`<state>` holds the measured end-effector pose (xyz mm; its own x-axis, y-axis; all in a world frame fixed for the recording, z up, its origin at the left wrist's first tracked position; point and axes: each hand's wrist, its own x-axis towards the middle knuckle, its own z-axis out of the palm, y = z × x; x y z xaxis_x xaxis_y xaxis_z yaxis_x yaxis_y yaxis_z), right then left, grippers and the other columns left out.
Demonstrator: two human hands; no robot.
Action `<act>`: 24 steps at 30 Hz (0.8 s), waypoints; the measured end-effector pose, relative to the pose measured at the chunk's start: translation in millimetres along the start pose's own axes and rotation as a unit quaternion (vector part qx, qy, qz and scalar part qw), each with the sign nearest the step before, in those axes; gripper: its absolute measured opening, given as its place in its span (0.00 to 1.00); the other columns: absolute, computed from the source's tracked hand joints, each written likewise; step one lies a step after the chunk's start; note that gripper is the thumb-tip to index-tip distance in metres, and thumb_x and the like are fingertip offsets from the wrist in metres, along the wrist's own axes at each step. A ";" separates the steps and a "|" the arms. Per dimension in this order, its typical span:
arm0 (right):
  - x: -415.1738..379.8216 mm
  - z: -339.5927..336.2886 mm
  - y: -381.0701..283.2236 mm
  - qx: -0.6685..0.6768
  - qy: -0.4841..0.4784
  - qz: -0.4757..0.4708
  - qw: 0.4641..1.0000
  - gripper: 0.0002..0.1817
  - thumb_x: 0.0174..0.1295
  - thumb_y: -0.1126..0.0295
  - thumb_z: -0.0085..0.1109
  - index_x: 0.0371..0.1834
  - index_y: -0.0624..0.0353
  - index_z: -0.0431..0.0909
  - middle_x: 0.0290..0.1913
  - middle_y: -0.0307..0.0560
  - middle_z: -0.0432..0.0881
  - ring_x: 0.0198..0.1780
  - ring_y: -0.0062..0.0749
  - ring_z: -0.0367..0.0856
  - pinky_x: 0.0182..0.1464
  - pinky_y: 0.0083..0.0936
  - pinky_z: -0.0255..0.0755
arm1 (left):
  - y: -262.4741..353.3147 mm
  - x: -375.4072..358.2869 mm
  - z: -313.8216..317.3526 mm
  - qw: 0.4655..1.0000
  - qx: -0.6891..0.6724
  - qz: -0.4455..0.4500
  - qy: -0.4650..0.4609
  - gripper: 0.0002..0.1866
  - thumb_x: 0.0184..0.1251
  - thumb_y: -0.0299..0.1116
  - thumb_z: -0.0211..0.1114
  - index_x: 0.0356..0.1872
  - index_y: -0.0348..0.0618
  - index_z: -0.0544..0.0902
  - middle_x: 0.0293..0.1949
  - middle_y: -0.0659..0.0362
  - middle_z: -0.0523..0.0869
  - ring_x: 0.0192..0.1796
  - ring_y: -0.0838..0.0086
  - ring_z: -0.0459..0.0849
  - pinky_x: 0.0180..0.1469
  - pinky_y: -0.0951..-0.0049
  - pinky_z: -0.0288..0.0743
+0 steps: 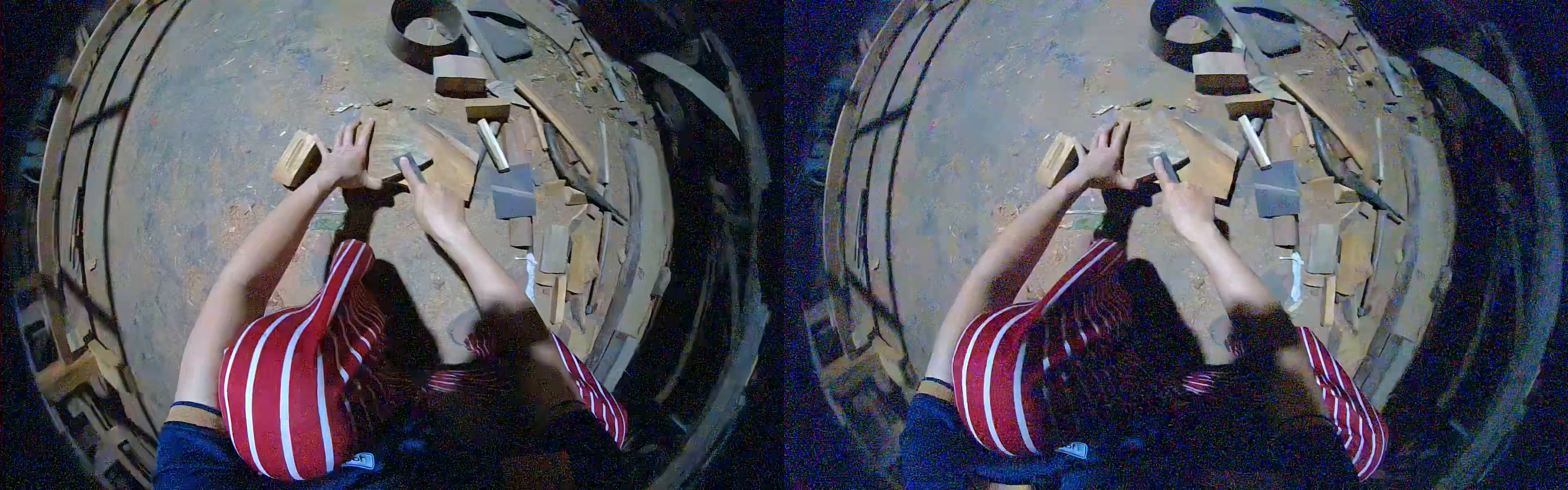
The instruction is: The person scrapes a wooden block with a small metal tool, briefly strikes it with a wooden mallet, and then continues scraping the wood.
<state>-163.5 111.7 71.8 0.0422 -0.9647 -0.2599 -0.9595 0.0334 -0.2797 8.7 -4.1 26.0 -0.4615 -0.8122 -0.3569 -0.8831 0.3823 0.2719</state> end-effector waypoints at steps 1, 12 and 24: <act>-1.1 0.6 -1.0 -0.007 0.006 -0.003 1.000 0.30 0.63 0.69 0.40 0.72 0.40 0.53 0.27 0.67 0.80 0.30 0.59 0.82 0.32 0.52 0.74 | 1.7 -0.3 -1.3 1.000 -0.005 0.004 0.005 0.71 0.26 0.64 0.75 0.73 0.55 0.39 0.73 0.50 0.46 0.74 0.48 0.45 0.60 0.21 0.34; 20.1 17.0 -11.4 -0.036 0.015 0.014 0.999 0.36 0.56 0.67 0.52 0.71 0.38 0.53 0.25 0.60 0.81 0.28 0.53 0.83 0.30 0.47 0.77 | 2.2 -3.2 -2.1 1.000 -0.022 -0.004 0.017 0.70 0.26 0.59 0.78 0.73 0.52 0.41 0.72 0.49 0.47 0.73 0.48 0.46 0.61 0.22 0.36; -2.0 7.5 -18.6 -0.020 0.001 0.026 0.999 0.31 0.62 0.62 0.48 0.70 0.39 0.56 0.27 0.63 0.81 0.31 0.56 0.83 0.33 0.49 0.76 | -4.4 1.5 6.7 0.999 -0.020 0.008 0.030 0.74 0.22 0.67 0.75 0.73 0.53 0.39 0.72 0.47 0.47 0.73 0.47 0.47 0.60 0.21 0.35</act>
<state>-143.6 115.0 70.6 -0.0079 -0.9625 -0.2710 -0.9709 0.0723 -0.2282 11.3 -4.0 18.3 -0.4692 -0.8314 -0.2976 -0.8707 0.3794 0.3128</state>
